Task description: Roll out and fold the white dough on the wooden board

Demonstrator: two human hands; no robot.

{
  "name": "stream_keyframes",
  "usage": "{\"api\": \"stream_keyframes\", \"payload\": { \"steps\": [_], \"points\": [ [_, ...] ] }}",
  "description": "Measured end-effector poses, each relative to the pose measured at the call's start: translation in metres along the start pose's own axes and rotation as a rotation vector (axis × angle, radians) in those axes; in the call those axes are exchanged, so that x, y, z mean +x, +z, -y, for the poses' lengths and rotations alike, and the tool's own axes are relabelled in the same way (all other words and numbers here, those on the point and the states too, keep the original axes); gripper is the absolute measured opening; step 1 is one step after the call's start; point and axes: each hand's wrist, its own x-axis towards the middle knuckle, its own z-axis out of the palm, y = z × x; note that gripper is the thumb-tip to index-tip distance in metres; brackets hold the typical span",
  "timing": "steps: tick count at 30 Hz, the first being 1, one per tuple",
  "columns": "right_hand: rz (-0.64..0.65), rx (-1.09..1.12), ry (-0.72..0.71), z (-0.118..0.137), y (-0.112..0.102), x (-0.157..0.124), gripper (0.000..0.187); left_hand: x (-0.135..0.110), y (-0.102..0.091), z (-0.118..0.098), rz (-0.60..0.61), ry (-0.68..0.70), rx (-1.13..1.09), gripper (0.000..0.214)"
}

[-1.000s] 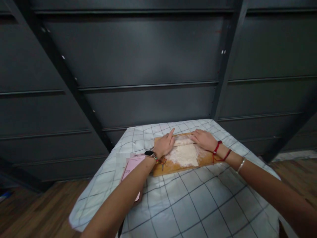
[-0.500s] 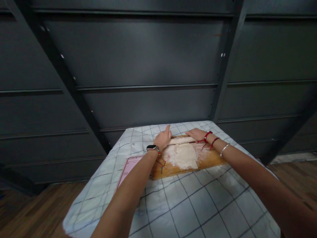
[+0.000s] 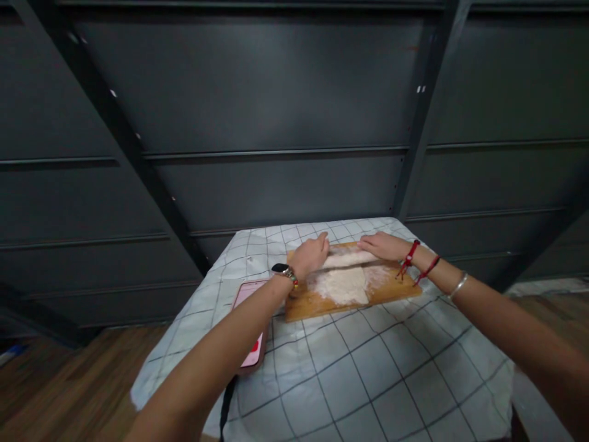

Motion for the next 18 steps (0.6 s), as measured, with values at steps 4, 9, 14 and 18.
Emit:
{"api": "stream_keyframes", "payload": {
  "steps": [4,9,14,18],
  "points": [
    [-0.147,-0.018,0.070,0.005,0.028,-0.006,0.046,-0.005,0.024,0.000,-0.071,0.012,0.051,0.048],
    [-0.155,0.038,0.059,-0.007,0.040,0.010,0.048,0.013,0.028,0.009,-0.116,-0.059,0.062,0.050],
    [0.023,0.057,0.140,-0.026,0.044,0.039,0.046,0.030,0.025,0.012,-0.044,-0.177,0.044,0.052],
    [0.009,0.046,0.183,-0.029,0.043,0.051,0.045,0.037,0.026,0.014,-0.034,-0.265,0.041,0.052]
  ]
}}
